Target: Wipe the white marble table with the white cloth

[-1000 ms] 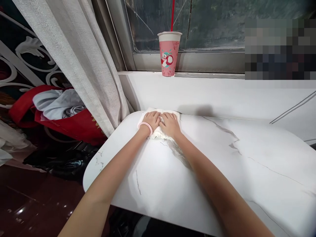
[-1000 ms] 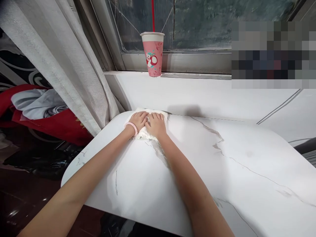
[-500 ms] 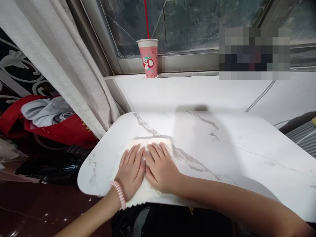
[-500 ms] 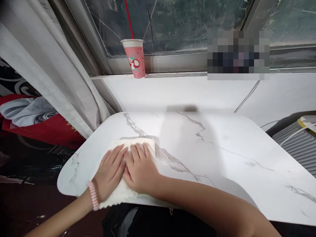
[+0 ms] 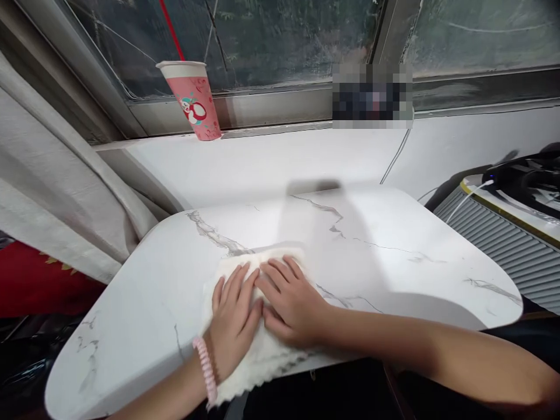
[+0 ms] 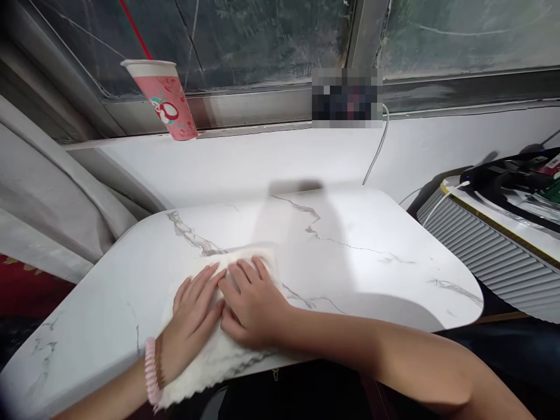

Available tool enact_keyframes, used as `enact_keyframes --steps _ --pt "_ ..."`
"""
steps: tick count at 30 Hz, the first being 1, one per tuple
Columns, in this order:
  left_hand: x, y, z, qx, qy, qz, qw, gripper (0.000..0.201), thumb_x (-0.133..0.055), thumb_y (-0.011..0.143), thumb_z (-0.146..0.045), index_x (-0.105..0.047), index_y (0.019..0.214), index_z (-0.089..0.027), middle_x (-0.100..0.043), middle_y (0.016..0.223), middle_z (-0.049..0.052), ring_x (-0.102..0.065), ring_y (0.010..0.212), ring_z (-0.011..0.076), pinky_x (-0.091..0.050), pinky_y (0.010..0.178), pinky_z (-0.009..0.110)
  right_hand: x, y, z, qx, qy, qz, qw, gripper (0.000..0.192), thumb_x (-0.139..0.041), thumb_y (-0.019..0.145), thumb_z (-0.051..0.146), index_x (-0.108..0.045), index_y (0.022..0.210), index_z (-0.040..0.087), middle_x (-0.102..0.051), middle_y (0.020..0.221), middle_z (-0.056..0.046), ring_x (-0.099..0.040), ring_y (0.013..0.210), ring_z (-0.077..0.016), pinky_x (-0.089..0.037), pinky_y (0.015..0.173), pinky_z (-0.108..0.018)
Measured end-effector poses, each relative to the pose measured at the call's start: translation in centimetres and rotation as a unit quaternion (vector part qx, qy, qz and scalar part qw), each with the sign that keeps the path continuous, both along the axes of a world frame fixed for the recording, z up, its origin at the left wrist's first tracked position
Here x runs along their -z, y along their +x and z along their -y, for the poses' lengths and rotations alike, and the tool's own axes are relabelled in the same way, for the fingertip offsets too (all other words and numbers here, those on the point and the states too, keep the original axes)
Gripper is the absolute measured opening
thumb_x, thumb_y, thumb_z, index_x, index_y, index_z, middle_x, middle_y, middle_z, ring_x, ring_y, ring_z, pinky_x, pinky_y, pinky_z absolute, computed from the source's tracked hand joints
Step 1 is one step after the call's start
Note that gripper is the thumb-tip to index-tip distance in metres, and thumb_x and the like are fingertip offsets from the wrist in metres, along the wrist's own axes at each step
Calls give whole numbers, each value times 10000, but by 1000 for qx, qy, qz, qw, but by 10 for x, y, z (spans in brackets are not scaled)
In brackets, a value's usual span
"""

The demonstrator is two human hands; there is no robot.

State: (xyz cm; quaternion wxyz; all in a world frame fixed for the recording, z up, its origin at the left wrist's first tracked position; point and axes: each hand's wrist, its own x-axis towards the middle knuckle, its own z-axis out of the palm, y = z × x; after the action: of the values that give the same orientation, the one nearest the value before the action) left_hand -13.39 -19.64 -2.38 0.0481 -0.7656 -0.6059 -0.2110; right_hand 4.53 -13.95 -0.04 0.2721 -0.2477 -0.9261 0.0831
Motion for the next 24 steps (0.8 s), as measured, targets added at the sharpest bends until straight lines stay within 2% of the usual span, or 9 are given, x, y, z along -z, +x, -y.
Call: enact_keyframes --steps 6,10,13,15,18,21,24 --pt "-10 -28 -93 -74 -37 13 996 428 -295 944 -323 -522 1286 -202 -559 1383 124 -462 1326 272 -276 1143 527 6 -44 -85 19 15 5 1000 351 -438 902 247 -573 1206 133 -609 1208 -144 -480 1165 -275 -319 1077 -478" --pt "-16 -42 -154 -111 -42 7 993 437 -315 905 -324 -546 1258 -206 -585 1353 114 -497 1292 271 -311 1131 497 8 -70 -140 56 1 26 998 367 -445 937 246 -541 1271 130 -575 1314 -143 -458 1250 -264 -259 1124 -474" --pt "-18 -44 -187 -122 -38 1 992 474 -305 904 -311 -536 1302 -197 -591 1357 120 -506 1291 269 -322 1125 489 6 -75 -175 63 -39 28 997 374 -475 946 243 -546 1302 156 -530 1410 -112 -423 1325 -233 -225 1165 -459" --pt "-18 -37 -204 -125 -41 -5 991 501 -299 914 -308 -511 1351 -190 -565 1399 127 -484 1323 274 -314 1131 505 5 -70 -196 52 -71 25 996 386 -522 934 275 -567 1308 192 -520 1437 -76 -418 1345 -215 -226 1176 -430" --pt "-19 -15 -226 -134 -56 -21 989 531 -280 935 -288 -449 1424 -173 -494 1474 134 -430 1379 284 -282 1147 538 4 -52 -221 67 -90 5 994 404 -570 908 280 -593 1304 207 -540 1428 -56 -448 1329 -207 -248 1173 -401" --pt "-21 17 -242 -145 -75 -41 986 549 -253 951 -258 -399 1463 -125 -429 1518 153 -381 1414 290 -247 1167 537 6 -28 -235 113 -85 -20 990 395 -571 890 234 -621 1281 202 -570 1400 -60 -481 1305 -202 -272 1161 -383" --pt "-23 44 -249 -120 -87 -53 988 556 -234 965 -256 -365 1485 -107 -398 1536 159 -352 1432 288 -235 1176 530 7 -4 -240 139 -110 -24 984 403 -567 877 229 -632 1273 205 -564 1409 -62 -469 1324 -211 -282 1155 -399"
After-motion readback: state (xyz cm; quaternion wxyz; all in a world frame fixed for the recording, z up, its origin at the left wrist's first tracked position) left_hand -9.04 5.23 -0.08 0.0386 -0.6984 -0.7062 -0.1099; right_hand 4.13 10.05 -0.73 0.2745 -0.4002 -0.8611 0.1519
